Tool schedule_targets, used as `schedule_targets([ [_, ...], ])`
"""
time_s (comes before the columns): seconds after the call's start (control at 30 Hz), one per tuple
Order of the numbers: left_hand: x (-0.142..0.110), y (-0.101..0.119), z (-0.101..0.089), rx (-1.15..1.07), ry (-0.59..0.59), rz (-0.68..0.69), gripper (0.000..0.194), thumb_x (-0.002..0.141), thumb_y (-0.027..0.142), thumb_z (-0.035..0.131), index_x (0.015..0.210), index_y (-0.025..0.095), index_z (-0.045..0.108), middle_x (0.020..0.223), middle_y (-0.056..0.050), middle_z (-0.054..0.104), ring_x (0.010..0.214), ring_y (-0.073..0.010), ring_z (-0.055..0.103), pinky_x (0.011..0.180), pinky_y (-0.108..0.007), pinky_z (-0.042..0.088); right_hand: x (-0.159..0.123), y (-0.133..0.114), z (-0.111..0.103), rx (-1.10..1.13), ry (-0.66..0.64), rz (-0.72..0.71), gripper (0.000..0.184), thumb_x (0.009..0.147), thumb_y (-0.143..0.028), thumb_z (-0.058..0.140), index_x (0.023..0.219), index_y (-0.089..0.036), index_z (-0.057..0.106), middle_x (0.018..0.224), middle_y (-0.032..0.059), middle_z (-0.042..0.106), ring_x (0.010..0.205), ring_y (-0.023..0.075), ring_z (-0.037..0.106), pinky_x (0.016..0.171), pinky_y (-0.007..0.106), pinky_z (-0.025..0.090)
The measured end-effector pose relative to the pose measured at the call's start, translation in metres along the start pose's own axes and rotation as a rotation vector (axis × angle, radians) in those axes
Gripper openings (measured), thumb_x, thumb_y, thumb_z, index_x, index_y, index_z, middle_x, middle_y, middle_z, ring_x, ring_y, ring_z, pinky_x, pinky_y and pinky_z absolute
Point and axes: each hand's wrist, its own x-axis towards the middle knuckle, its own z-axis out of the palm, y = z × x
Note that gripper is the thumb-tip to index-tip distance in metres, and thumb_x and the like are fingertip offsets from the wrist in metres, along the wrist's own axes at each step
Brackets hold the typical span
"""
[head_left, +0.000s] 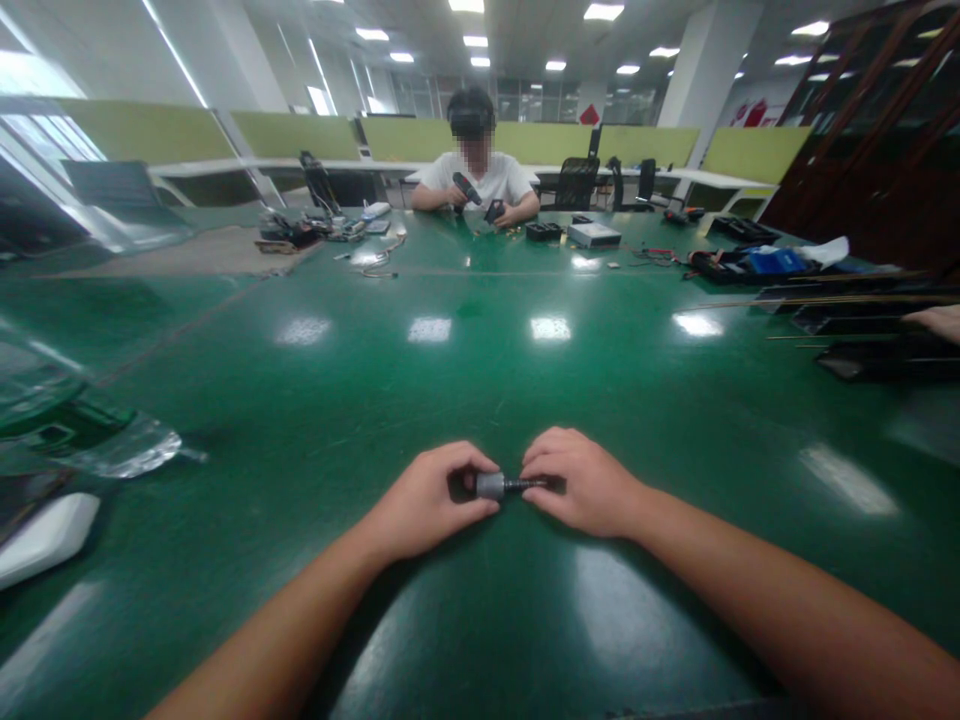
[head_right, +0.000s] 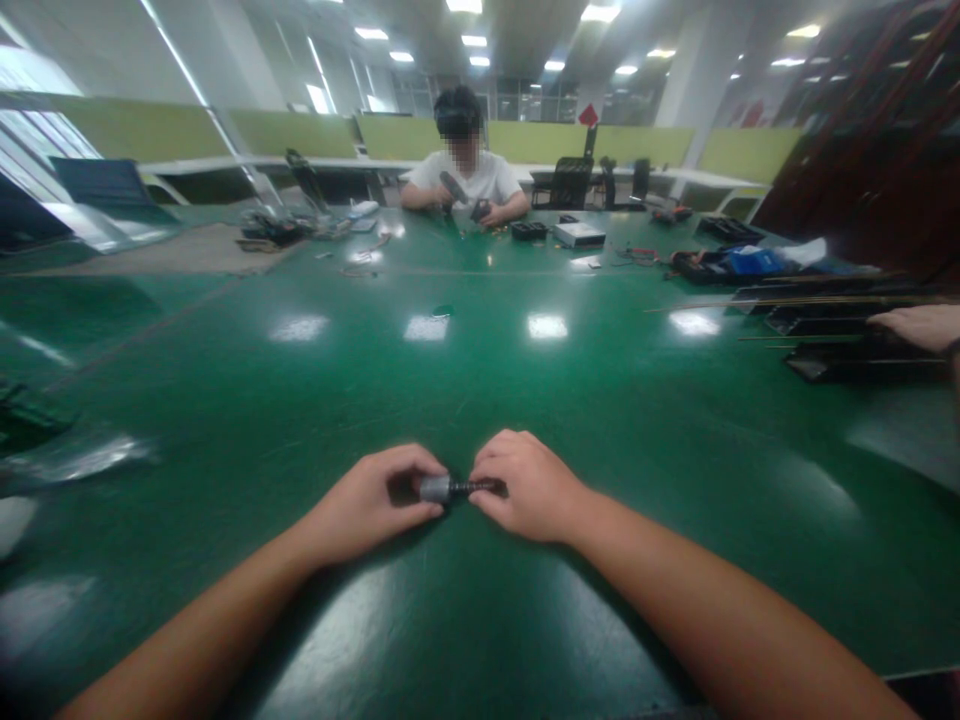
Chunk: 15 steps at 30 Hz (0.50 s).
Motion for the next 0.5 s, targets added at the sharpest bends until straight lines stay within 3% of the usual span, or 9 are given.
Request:
schedule_targets([
  [0.5,0.0002,0.0007,0.0009,-0.007,0.006,-0.001,0.020,0.077,0.024,0.075,0.096,0.018,0.071,0.087,-0.002,0.068,0.079,-0.0179,0.064,0.073,-0.027,0.050,-0.0010,0.0012,-0.0046,-0.019,-0.014,0.011,0.010,0.086,-0.022,0.072,0.096,-0.021,0.075,0.101,0.0055,0.074,0.100,0.0216,0.064,0.090,0.039,0.047],
])
